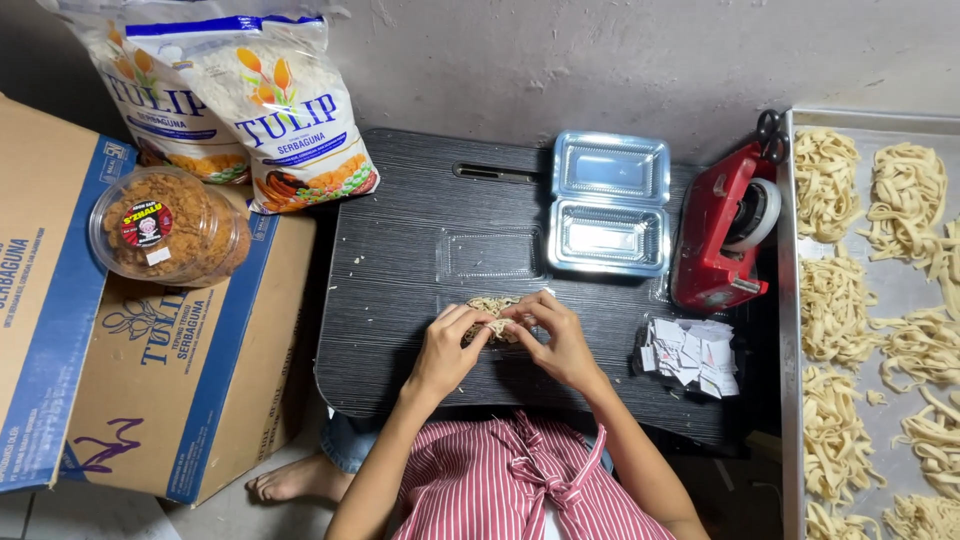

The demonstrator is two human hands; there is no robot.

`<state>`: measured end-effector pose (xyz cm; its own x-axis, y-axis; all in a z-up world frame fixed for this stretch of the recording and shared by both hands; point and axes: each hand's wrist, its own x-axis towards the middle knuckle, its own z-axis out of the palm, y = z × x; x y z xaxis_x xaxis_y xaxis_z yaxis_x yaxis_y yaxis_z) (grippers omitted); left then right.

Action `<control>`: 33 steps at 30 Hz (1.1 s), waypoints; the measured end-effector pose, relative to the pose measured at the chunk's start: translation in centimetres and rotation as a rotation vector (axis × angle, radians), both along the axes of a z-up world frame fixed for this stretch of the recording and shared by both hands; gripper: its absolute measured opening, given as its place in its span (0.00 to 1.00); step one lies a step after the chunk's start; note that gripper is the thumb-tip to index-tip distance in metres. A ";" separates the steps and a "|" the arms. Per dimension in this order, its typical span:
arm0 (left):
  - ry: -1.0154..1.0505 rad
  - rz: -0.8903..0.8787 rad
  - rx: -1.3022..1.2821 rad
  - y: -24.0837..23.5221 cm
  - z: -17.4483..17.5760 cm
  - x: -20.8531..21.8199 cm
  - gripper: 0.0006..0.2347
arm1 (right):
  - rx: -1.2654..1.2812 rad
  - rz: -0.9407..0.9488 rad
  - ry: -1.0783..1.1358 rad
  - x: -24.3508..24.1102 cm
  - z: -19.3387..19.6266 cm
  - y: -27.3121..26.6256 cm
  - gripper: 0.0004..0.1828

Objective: The person portions dried noodles from a metal tray into small plastic containers. They repeatedly pick up small bundles of noodles, place them into the containers, and arrange them neatly.

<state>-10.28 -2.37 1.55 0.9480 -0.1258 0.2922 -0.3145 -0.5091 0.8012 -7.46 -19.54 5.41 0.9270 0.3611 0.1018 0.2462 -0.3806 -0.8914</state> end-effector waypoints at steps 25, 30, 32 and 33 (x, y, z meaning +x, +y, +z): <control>-0.237 0.044 0.524 0.1 -0.7 -1.3 0.07 | -0.645 0.258 -0.464 -1.5 -0.3 -0.6 0.14; -0.247 0.121 0.571 1.1 -2.3 -1.3 0.10 | -0.722 0.117 -0.504 -0.6 -3.7 -2.5 0.03; -0.233 0.084 0.562 0.7 -1.4 -1.3 0.04 | -0.705 0.144 -0.498 -0.8 -1.7 -1.9 0.06; -0.219 0.050 0.554 0.6 -0.9 -1.3 0.05 | -0.686 0.174 -0.496 -0.8 -0.7 -1.5 0.09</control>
<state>-11.59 -1.77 0.61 0.8817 -0.2721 0.3853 -0.4074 -0.8512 0.3310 -8.29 -21.09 4.69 0.7589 0.6237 0.1870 0.6507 -0.7161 -0.2524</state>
